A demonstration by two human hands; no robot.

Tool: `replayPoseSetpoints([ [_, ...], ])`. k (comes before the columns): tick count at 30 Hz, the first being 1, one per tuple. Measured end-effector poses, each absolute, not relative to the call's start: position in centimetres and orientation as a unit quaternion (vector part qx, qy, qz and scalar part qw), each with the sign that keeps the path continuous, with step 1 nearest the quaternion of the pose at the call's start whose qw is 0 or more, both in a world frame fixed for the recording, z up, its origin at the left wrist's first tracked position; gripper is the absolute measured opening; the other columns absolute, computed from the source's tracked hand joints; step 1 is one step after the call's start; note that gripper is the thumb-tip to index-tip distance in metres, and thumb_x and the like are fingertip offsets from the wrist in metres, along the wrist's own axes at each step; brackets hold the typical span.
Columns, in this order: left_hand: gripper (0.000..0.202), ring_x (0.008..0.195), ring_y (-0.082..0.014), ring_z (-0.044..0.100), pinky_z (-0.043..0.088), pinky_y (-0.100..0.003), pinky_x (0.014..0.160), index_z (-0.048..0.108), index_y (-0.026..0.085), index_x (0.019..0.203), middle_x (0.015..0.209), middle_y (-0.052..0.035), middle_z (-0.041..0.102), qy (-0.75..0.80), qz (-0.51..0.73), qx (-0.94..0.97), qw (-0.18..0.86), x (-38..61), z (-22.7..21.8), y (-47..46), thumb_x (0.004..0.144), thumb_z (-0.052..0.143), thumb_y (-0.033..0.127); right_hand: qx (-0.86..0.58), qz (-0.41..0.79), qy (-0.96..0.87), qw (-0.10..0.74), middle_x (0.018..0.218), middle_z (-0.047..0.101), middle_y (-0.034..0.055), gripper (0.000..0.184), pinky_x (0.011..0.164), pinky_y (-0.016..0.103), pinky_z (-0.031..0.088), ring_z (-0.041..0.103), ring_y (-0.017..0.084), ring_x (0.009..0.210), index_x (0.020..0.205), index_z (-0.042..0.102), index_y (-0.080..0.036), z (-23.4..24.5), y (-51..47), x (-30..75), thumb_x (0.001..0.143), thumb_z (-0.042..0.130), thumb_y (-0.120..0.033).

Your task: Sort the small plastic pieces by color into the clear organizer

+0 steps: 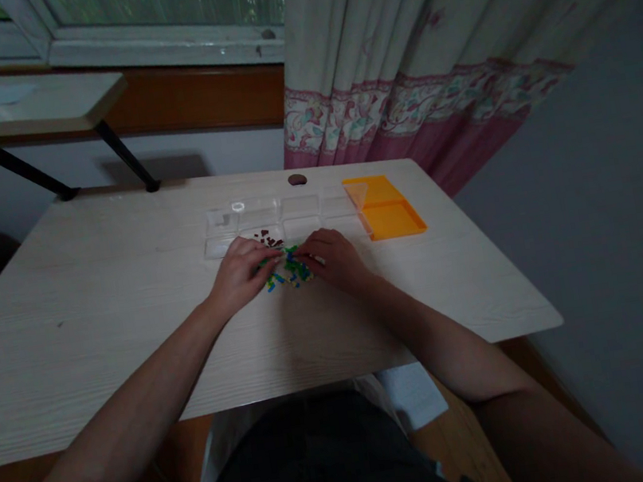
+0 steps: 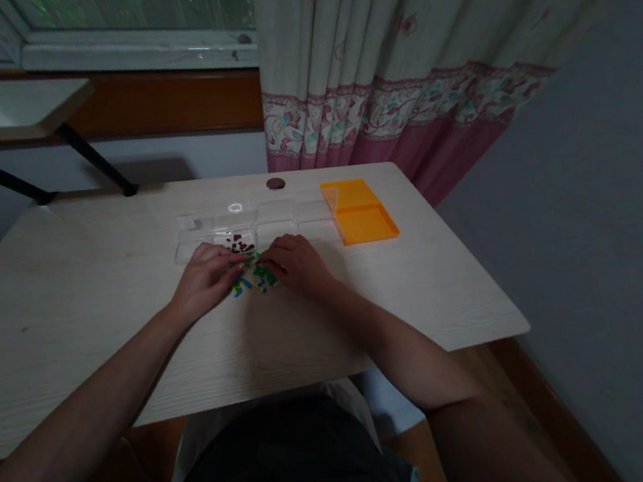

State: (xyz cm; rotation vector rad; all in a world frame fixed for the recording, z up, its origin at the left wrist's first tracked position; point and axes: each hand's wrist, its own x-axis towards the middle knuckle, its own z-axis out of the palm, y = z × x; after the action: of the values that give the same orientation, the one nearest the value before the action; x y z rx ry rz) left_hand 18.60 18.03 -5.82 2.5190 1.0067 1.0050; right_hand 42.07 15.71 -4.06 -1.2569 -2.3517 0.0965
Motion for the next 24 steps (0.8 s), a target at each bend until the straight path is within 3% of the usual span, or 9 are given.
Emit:
replayPoseSetpoints([
  [6,0.023,0.095,-0.021,0.059,0.045,-0.04,0.089,0.071,0.025,0.106,0.097,-0.0052,0.068,0.314,0.334,0.877,0.147,18.9,-5.64,17.61,0.094,0.053,0.033,-0.432,0.025,-0.871,0.233,0.099,0.068,0.0079,0.024,0.087,0.033,0.039,0.056,0.02,0.096,0.112,0.071,-0.025,-4.09,15.26,41.65,0.096,0.053,-0.029],
  [16,0.02,0.093,-0.0206,0.06,0.046,-0.04,0.089,0.072,0.024,0.098,0.094,-0.005,0.069,0.303,0.351,0.869,0.17,19.08,-5.46,17.45,0.092,0.056,0.033,-0.417,0.019,-0.88,0.225,0.1,0.069,0.0079,0.026,0.087,0.033,0.038,0.056,0.02,0.096,0.109,0.071,-0.024,-3.83,14.73,41.36,0.098,0.049,-0.032],
  [24,0.019,0.091,-0.0202,0.06,0.046,-0.038,0.086,0.072,0.024,0.097,0.091,-0.0048,0.069,0.311,0.377,0.858,0.158,18.74,-5.41,17.77,0.091,0.058,0.034,-0.414,0.02,-0.882,0.222,0.1,0.068,0.0087,0.03,0.087,0.033,0.038,0.055,0.02,0.096,0.119,0.068,-0.024,-3.75,14.74,41.51,0.098,0.048,-0.03],
])
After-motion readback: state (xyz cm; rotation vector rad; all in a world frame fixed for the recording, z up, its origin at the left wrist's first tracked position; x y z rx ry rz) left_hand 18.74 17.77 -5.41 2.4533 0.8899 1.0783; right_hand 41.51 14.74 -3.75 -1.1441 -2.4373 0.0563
